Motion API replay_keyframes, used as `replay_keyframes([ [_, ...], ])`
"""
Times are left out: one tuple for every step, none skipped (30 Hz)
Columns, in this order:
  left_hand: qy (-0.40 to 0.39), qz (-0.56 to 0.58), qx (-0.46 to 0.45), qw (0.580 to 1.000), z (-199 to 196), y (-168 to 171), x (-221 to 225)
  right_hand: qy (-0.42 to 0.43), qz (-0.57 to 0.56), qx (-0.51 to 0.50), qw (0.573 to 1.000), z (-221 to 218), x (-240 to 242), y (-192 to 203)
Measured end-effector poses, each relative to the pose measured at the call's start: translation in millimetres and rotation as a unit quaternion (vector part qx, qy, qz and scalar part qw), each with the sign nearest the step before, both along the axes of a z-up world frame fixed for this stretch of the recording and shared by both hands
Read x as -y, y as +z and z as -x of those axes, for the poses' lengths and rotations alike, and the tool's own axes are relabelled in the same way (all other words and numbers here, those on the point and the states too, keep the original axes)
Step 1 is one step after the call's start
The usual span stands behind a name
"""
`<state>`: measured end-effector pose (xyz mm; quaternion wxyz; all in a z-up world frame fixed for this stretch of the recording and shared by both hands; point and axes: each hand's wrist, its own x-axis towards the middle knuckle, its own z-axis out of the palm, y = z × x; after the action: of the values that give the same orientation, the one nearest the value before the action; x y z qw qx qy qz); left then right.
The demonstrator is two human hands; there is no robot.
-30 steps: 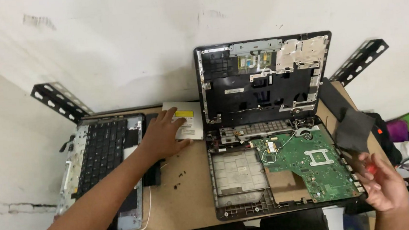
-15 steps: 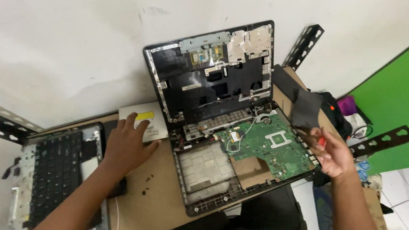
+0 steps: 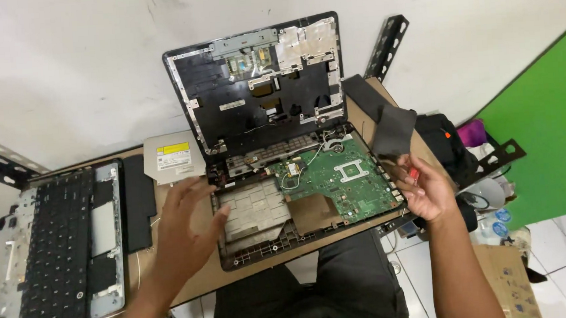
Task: Disassembling a laptop by removing screws and internal components like the optical drive
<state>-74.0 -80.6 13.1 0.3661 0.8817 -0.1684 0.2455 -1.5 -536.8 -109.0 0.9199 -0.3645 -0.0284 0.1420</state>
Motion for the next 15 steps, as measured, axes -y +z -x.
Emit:
replay_keyframes([
  [-0.007, -0.007, 0.001, 1.0, 6.6, -6.4, 5.2, -0.007, -0.007, 0.001, 1.0, 5.5, -7.4, 12.3],
  [0.005, 0.053, 0.02, 0.998, 12.8, -13.2, 9.6, 0.008, -0.052, 0.005, 0.999, 10.4, -15.0, 24.5],
  [0.018, 0.114, 0.038, 0.993, 18.3, -20.4, 12.7, 0.024, -0.096, 0.01, 0.995, 14.3, -23.1, 36.8],
  [0.01, 0.107, 0.04, 0.993, 24.1, -26.8, 14.8, 0.017, -0.103, 0.013, 0.994, 14.4, -23.0, 35.6],
  [0.047, 0.147, 0.017, 0.988, 29.9, -34.0, 17.9, 0.006, -0.079, -0.005, 0.997, 15.0, -21.1, 35.7],
  [0.084, 0.186, -0.007, 0.979, 35.3, -41.5, 19.5, -0.005, -0.055, -0.023, 0.998, 15.3, -20.3, 35.5],
  [0.079, 0.185, -0.007, 0.979, 36.4, -45.0, 22.0, -0.009, -0.055, -0.022, 0.998, 16.3, -19.7, 35.6],
  [0.072, 0.206, -0.001, 0.976, 37.5, -48.7, 22.9, -0.005, -0.062, -0.014, 0.998, 17.2, -20.7, 35.3],
  [0.071, 0.23, 0.006, 0.971, 41.0, -53.7, 24.3, 0.005, -0.066, -0.007, 0.998, 15.7, -22.1, 36.3],
  [0.072, 0.233, 0.006, 0.97, 42.3, -57.7, 24.3, 0.006, -0.063, -0.007, 0.998, 16.0, -21.1, 35.1],
  [0.066, 0.255, -0.016, 0.965, 43.4, -61.7, 23.7, 0.005, -0.07, -0.01, 0.997, 15.2, -21.0, 34.3],
  [0.06, 0.276, -0.038, 0.959, 44.2, -65.6, 22.8, 0.003, -0.077, -0.013, 0.997, 14.0, -21.2, 33.6],
  [0.062, 0.279, -0.038, 0.958, 45.0, -65.4, 22.5, 0.005, -0.075, -0.013, 0.997, 15.4, -23.8, 36.3],
  [0.045, 0.284, -0.021, 0.957, 45.7, -65.1, 22.2, 0.0, -0.069, -0.003, 0.998, 16.8, -26.2, 39.0],
  [0.026, 0.291, -0.005, 0.957, 46.1, -65.2, 22.8, -0.006, -0.061, 0.008, 0.998, 19.1, -27.4, 42.5],
])
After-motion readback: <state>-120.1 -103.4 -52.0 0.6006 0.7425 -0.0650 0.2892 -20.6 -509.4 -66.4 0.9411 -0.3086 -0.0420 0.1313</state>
